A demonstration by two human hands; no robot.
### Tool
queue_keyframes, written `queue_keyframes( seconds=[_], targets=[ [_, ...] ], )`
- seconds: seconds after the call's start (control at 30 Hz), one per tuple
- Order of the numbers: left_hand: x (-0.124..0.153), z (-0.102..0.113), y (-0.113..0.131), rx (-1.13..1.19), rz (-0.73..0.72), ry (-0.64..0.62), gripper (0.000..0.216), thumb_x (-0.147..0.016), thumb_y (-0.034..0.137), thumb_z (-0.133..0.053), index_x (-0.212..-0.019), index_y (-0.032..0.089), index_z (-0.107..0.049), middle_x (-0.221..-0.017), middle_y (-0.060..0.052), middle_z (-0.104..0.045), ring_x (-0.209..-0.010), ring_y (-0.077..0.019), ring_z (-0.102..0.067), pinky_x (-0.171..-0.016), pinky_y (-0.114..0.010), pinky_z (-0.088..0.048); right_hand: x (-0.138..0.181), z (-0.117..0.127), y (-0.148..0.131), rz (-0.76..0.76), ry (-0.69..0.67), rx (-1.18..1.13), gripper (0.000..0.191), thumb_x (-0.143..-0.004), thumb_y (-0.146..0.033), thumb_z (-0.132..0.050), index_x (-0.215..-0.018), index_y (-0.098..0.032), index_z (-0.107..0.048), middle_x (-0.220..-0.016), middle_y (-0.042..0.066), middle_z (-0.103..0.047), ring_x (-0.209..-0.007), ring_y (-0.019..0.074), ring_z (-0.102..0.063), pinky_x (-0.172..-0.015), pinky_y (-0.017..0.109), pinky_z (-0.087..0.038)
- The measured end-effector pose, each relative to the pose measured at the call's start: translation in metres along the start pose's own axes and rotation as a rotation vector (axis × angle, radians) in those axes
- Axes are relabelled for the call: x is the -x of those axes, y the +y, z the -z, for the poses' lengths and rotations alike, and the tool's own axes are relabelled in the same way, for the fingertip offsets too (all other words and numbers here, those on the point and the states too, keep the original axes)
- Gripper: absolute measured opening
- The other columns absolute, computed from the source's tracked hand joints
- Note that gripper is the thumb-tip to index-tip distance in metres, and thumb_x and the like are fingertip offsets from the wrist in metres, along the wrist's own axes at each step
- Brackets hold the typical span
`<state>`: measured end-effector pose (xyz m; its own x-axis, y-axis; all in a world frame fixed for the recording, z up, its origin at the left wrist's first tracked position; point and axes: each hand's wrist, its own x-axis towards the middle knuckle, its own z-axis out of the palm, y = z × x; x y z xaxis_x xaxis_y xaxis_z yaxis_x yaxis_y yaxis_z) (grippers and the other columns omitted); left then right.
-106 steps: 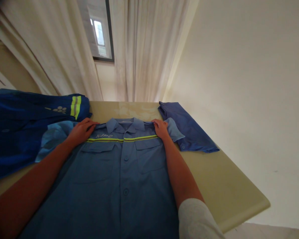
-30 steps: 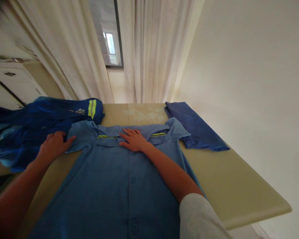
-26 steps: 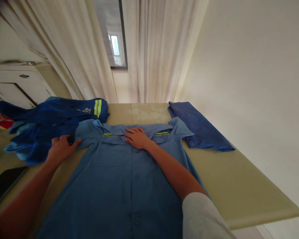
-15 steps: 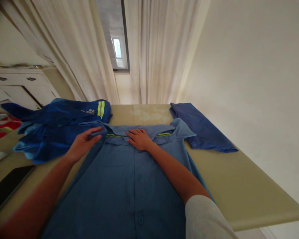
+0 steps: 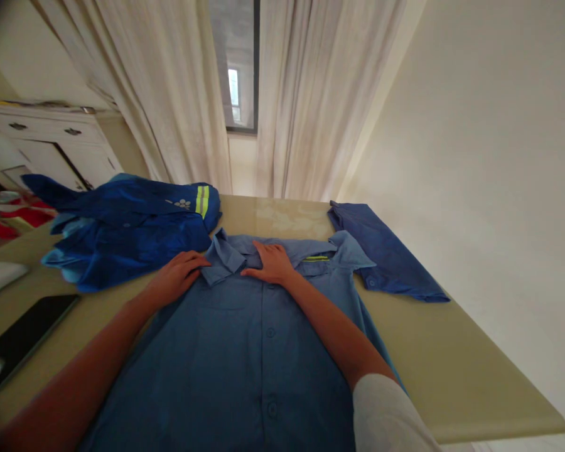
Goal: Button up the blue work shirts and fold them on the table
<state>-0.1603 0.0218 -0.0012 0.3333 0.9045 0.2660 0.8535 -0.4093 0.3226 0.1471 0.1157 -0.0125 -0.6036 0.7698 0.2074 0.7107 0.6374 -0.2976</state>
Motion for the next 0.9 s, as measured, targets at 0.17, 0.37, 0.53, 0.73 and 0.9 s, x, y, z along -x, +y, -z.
queue_keyframes(
  seconds=[0.17,0.37,0.53,0.73,0.9],
  targets=[
    [0.001,0.0,0.001,0.038,-0.041,0.006,0.04,-0.092,0.013,-0.044,-0.116,0.023,-0.074,-0.125,-0.01,-0.068,-0.12,-0.0271,-0.06,-0.109,-0.043,-0.047,-0.023,-0.005,-0.057,-0.022,0.106,0.013,0.084,-0.097,-0.078,-0.046,-0.154,-0.017,-0.045,-0.148,0.019,-0.058,-0.137,0.0347,-0.053,-0.116,0.047,-0.036],
    [0.005,0.002,-0.012,0.033,-0.099,0.014,0.034,-0.09,0.014,-0.046,-0.103,0.023,-0.075,-0.112,-0.009,-0.073,-0.112,-0.026,-0.062,-0.103,-0.041,-0.049,-0.087,-0.024,-0.103,-0.194,0.062,0.006,0.066,-0.095,-0.048,-0.062,-0.151,-0.016,-0.045,-0.137,0.02,-0.064,-0.123,0.0367,-0.063,-0.1,0.047,-0.051],
    [0.009,0.01,-0.025,0.068,-0.019,0.017,0.031,-0.082,0.012,-0.046,-0.092,0.022,-0.073,-0.098,-0.007,-0.072,-0.101,-0.0247,-0.064,-0.094,-0.039,-0.052,-0.106,-0.017,-0.075,-0.439,0.005,-0.187,0.044,-0.101,-0.026,-0.046,-0.141,-0.015,-0.059,-0.127,0.018,-0.071,-0.118,0.0295,-0.068,-0.093,0.037,-0.054],
    [0.006,0.01,-0.023,0.148,-0.026,0.031,0.04,-0.071,0.013,-0.055,-0.106,0.02,-0.071,-0.112,-0.009,-0.069,-0.109,-0.0268,-0.061,-0.099,-0.042,-0.051,-0.098,-0.009,-0.046,-0.424,-0.066,-0.244,0.036,-0.099,-0.04,-0.056,-0.119,-0.018,-0.074,-0.114,0.015,-0.076,-0.103,0.0258,-0.073,-0.081,0.032,-0.057],
    [0.009,0.014,-0.03,0.273,0.014,-0.103,0.027,-0.07,0.016,-0.054,-0.088,0.023,-0.074,-0.099,-0.006,-0.069,-0.098,-0.0231,-0.065,-0.094,-0.037,-0.053,-0.106,-0.013,-0.049,-0.4,-0.06,-0.232,0.034,-0.093,-0.046,-0.069,-0.113,-0.021,-0.077,-0.114,0.013,-0.077,-0.107,0.0258,-0.072,-0.087,0.033,-0.055]
  ],
)
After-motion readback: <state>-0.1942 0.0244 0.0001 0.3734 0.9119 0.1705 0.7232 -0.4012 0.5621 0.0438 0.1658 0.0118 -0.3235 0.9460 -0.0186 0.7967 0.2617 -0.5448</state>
